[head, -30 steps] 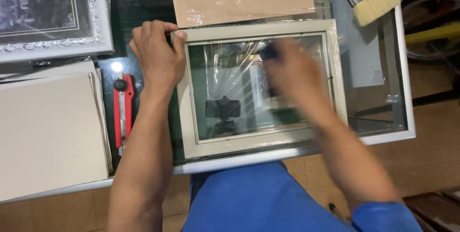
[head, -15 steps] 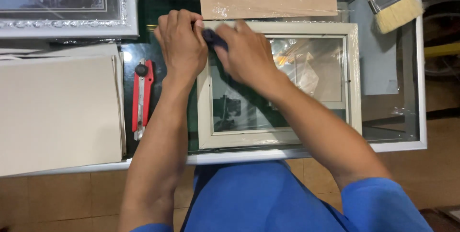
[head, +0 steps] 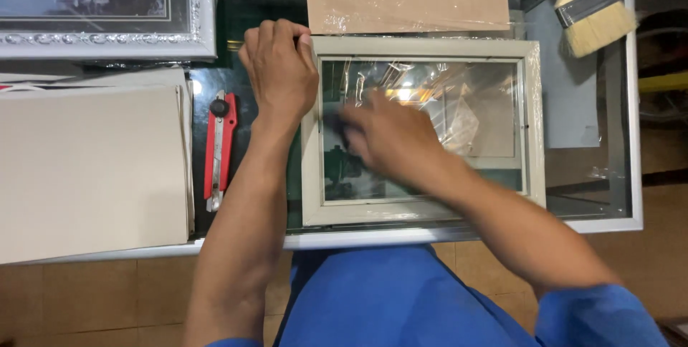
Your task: Cleaning a picture frame glass with a cloth and brush, then placing the backing board.
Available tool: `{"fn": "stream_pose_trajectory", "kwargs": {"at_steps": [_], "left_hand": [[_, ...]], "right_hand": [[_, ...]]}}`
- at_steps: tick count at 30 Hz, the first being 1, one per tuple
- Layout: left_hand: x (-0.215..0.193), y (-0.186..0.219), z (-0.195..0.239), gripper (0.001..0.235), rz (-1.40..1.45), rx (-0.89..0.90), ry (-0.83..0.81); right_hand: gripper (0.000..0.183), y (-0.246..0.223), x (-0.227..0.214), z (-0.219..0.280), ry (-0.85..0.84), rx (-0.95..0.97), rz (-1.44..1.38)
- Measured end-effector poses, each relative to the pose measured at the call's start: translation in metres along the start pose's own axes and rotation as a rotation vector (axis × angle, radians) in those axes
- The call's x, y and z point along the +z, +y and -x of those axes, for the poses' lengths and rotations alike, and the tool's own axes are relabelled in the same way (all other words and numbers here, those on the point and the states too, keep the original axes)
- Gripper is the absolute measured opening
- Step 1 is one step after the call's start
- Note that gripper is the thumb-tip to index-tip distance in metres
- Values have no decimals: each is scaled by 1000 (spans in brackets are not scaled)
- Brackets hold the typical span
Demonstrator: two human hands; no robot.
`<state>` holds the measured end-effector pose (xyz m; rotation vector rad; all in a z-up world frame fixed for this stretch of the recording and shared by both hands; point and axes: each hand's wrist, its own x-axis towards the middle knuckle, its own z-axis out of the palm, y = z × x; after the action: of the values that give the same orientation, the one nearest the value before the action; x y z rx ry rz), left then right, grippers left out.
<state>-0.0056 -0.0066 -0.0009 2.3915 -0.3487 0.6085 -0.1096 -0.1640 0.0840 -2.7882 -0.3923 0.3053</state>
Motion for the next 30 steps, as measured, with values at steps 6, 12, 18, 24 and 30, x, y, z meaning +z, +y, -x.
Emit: {"fn": "stream_pose_trajectory", "kwargs": {"at_steps": [6,12,18,24,30], "left_hand": [[-2,-3,-2,10,-5,10,-17],[-5,4,-5,12,22,17,-24],[-5,4,-3,10,2,13,-50],[-3,3,-2,11,-8,38,-26],[-3,3,-1,10,-11,26,-11]], "right_hand": [[26,14,5,-61,341,-81,33],[37,87,-28,-1,167,357,45],[27,189,-49,69,312,448,24],[50,133,-48,102,-91,477,122],[37,85,-48,108,137,801,-139]]}}
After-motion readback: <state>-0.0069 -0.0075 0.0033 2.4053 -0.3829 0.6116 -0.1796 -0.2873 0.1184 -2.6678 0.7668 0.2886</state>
